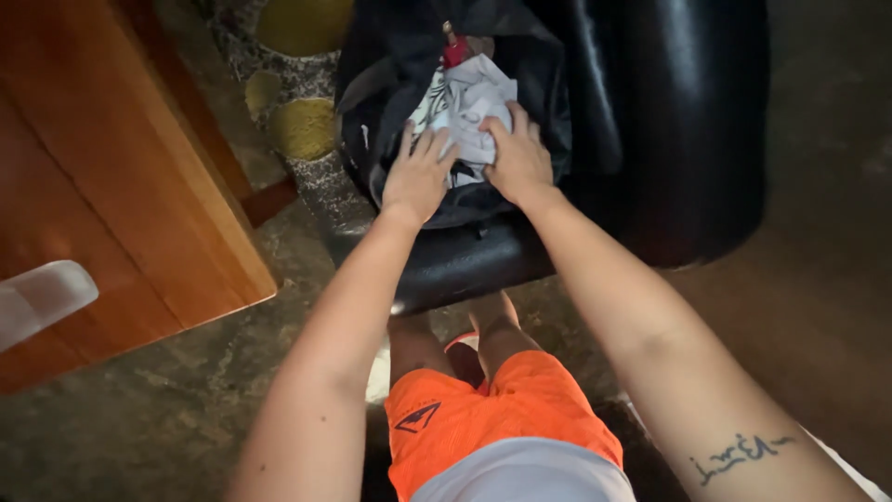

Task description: Tidying a bed, hanging towels, and organizing a bag.

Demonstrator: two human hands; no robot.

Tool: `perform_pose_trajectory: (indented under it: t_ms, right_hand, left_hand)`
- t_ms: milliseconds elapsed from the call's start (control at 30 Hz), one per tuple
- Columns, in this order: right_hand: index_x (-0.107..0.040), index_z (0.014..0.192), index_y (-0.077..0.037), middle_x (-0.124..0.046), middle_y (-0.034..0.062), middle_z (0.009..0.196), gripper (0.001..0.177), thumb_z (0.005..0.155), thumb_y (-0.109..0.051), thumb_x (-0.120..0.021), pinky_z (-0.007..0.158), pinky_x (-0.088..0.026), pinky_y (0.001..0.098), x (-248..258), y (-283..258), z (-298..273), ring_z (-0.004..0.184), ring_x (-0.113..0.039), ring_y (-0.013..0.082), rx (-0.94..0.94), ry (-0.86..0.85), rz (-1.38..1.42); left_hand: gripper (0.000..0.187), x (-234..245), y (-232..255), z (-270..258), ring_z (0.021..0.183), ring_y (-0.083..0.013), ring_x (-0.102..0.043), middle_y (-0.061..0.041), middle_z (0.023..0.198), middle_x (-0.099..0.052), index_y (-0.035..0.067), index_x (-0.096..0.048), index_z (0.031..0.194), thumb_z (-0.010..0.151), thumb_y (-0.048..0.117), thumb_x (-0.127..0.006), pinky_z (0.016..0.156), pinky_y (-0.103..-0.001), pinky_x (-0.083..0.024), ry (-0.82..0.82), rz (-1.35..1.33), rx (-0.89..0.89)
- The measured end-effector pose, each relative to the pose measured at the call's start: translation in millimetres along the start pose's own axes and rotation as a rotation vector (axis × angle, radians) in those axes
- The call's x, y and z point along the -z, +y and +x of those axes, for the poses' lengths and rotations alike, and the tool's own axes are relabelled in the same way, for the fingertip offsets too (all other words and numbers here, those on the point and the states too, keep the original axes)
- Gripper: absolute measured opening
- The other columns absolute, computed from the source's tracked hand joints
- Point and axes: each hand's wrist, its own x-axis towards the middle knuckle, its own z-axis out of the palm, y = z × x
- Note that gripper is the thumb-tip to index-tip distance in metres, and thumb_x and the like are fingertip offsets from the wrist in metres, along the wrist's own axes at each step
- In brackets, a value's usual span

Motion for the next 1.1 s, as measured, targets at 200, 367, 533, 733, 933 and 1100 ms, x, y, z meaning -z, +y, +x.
perform_pose_trajectory:
  t_ms: [200, 367, 533, 733, 933, 1100]
  right_hand:
    - [-0.052, 0.141, -0.023, -0.057, 0.0121, 0.143, 0.063, 0.084, -0.011, -0.075, 0.101, -0.051, 0.0496, -22, 51, -3, 0.127, -0.058, 0.0389, -0.323, -0.106, 0.135]
    - [-0.043, 0.152, -0.019, -0.061, 0.0178, 0.139, 0.073, 0.087, -0.026, -0.075, 0.104, -0.047, 0.0489, -11, 38, -4, 0.127, -0.058, 0.039, -0.502, -0.168, 0.2]
    - [-0.042, 0.141, -0.004, -0.059, 0.0258, 0.135, 0.094, 0.068, -0.038, -0.09, 0.097, -0.045, 0.0492, -16, 27, 3, 0.123, -0.055, 0.0449, -0.454, -0.051, 0.276]
    - [-0.046, 0.136, -0.001, -0.065, 0.0293, 0.124, 0.063, 0.092, -0.035, -0.075, 0.098, -0.049, 0.0508, -41, 58, 26, 0.115, -0.062, 0.047, -0.623, 0.072, 0.322]
    - [-0.05, 0.132, -0.004, -0.068, 0.0272, 0.121, 0.044, 0.094, -0.021, -0.066, 0.099, -0.049, 0.05, -44, 63, 38, 0.114, -0.064, 0.0457, -0.686, 0.207, 0.338]
    - [-0.052, 0.131, -0.009, -0.068, 0.0239, 0.122, 0.039, 0.094, -0.018, -0.063, 0.099, -0.048, 0.0499, -41, 56, 41, 0.116, -0.063, 0.0437, -0.777, 0.232, 0.356]
  left_hand:
    - [0.058, 29, -15, -24, 0.143, -0.0298, -0.039, -0.015, 0.147, -0.05, 0.001, -0.065, 0.13, 0.091, 0.044, -0.072, 0.126, -0.052, -0.012, -0.075, 0.152, 0.23]
    - [0.099, 62, -2, -47, 0.144, -0.0333, -0.031, -0.018, 0.151, -0.041, 0.001, -0.056, 0.139, 0.069, 0.064, -0.082, 0.123, -0.052, -0.008, -0.185, 0.235, 0.306]
    - [0.121, 50, 3, -52, 0.15, -0.0346, -0.018, -0.019, 0.158, -0.032, 0.002, -0.045, 0.151, 0.058, 0.068, -0.085, 0.122, -0.052, -0.004, -0.238, 0.273, 0.295]
    - [0.117, 51, 2, -51, 0.154, -0.0349, -0.011, -0.018, 0.163, -0.027, 0.005, -0.046, 0.15, 0.059, 0.067, -0.086, 0.123, -0.054, 0.0, -0.329, 0.286, 0.28]
    - [0.117, 60, -6, -51, 0.154, -0.0332, -0.009, -0.017, 0.164, -0.025, 0.004, -0.047, 0.149, 0.059, 0.068, -0.086, 0.122, -0.054, 0.001, -0.357, 0.256, 0.33]
    - [0.117, 64, -15, -57, 0.155, -0.0302, -0.009, -0.017, 0.163, -0.025, 0.005, -0.047, 0.149, 0.057, 0.066, -0.087, 0.121, -0.054, 0.002, -0.327, 0.182, 0.372]
